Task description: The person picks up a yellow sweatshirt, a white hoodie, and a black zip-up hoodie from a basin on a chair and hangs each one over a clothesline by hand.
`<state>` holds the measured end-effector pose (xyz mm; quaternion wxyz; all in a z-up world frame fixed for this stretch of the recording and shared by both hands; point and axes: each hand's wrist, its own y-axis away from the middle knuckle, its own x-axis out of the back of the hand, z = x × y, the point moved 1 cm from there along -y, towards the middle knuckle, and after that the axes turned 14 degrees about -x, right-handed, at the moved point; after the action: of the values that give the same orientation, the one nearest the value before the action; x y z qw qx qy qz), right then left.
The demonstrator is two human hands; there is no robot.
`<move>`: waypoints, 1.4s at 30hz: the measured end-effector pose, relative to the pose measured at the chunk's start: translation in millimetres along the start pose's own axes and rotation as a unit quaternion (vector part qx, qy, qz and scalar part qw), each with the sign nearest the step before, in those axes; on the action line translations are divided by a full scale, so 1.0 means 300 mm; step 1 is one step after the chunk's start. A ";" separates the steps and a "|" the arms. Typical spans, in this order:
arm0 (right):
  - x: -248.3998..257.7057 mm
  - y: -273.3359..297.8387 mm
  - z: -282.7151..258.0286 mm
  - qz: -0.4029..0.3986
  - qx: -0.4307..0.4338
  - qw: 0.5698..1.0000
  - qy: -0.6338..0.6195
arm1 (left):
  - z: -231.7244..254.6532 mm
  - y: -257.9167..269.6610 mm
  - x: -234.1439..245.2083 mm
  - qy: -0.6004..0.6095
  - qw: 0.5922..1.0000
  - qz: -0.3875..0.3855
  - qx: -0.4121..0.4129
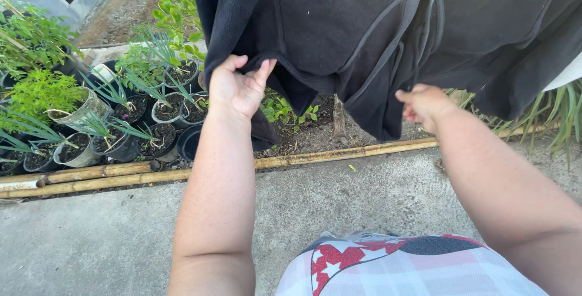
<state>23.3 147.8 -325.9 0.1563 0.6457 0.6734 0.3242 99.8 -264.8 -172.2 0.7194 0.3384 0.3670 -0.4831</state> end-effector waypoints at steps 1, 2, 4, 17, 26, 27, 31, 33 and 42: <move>0.012 -0.009 -0.002 0.022 -0.001 0.998 -0.066 | 0.013 0.019 -0.006 -0.001 1.000 0.000 0.002; 0.024 -0.006 -0.001 0.023 -0.001 0.997 -0.069 | 0.025 0.026 -0.008 0.003 1.000 -0.008 0.012; 0.062 0.034 -0.002 0.036 -0.015 0.972 -0.230 | 0.041 0.015 0.016 0.005 0.999 -0.019 0.026; 0.089 0.085 0.213 0.050 -0.122 0.991 -0.020 | -0.217 -0.032 0.431 -0.825 0.527 -0.128 0.160; 0.029 0.224 0.177 -0.136 -0.029 0.981 -0.133 | -0.642 0.128 0.249 -0.665 0.666 -0.299 0.156; 0.024 0.249 0.183 -0.138 -0.046 0.978 -0.147 | -0.699 0.160 0.244 -0.617 0.704 -0.330 0.120; 0.058 0.294 0.208 -0.103 -0.095 0.975 -0.172 | -0.882 0.230 0.276 -0.520 0.791 -0.319 0.059; 0.103 0.288 0.251 -0.175 -0.092 0.963 -0.183 | -0.940 0.249 0.335 -0.529 0.804 -0.251 0.102; 0.251 0.192 0.337 -0.377 -0.037 0.867 -0.324 | -0.905 0.349 0.392 -0.063 0.995 -0.059 0.058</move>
<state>122.5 242.2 -348.3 0.5001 0.4052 0.7643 0.0381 175.1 -57.2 -395.0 0.6904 0.3257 0.3116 -0.5658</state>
